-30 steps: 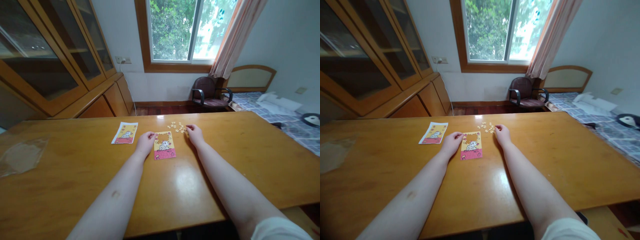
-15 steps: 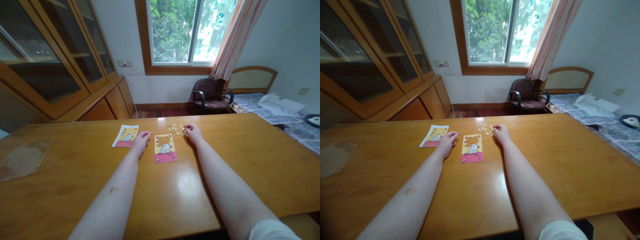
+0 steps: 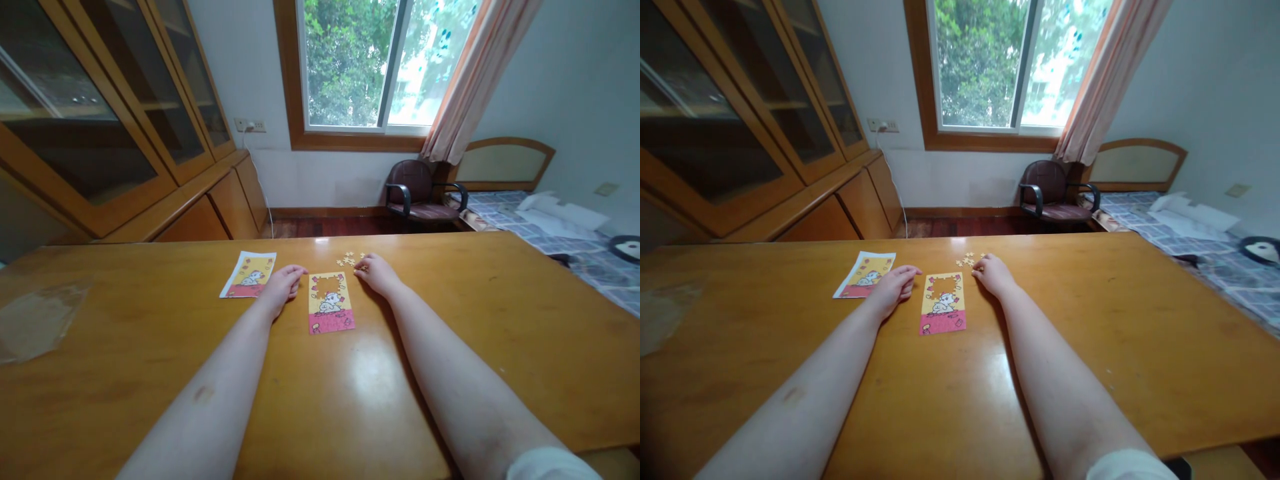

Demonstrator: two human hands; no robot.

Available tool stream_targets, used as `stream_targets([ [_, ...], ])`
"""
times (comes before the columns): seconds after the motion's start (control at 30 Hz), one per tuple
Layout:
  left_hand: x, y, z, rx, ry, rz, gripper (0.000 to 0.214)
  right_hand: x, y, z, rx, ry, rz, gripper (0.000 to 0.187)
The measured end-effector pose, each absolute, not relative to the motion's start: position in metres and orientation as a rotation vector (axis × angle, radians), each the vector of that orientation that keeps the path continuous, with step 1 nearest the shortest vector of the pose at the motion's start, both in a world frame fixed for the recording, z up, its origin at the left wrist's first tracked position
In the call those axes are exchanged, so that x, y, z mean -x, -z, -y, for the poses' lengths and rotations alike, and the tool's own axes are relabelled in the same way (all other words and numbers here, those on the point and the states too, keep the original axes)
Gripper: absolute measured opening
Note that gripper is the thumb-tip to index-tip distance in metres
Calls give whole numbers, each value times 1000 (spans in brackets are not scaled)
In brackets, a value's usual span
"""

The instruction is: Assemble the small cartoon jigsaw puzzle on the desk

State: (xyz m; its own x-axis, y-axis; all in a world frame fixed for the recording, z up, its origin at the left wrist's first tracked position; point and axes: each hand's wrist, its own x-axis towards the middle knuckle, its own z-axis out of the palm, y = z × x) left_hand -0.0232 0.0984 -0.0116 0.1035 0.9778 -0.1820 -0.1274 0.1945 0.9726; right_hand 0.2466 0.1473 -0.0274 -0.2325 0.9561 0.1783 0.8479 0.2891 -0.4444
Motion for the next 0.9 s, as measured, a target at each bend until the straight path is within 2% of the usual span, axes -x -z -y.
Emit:
stream_targets([
  [0.2, 15, 9, -95, -1205, -1098, -1278, 28, -244, 24, -146, 1598, -378, 2127, 5],
  [0.3, 12, 9, -92, -1563, -1036, -1389, 26, -243, 22, -144, 1578, -470, 2032, 6],
  [0.37, 10, 9, -89, -1861, -939, -1451, 26, -241, 21, -142, 1500, -580, 1941, 14],
  [0.47, 8, 6, -85, -2146, -750, -1528, 45, -235, 21, -140, 1404, -777, 1843, 27],
  [0.57, 5, 3, -81, -2210, -586, -1574, 56, -227, 20, -136, 1374, -960, 1828, 24],
  [0.77, 1, -1, -78, -2287, -434, -1508, 31, -216, 15, -127, 1330, -1035, 1945, 16],
  [0.9, 1, 0, -79, -2296, -407, -1497, 29, -213, 14, -125, 1346, -986, 2045, 14],
])
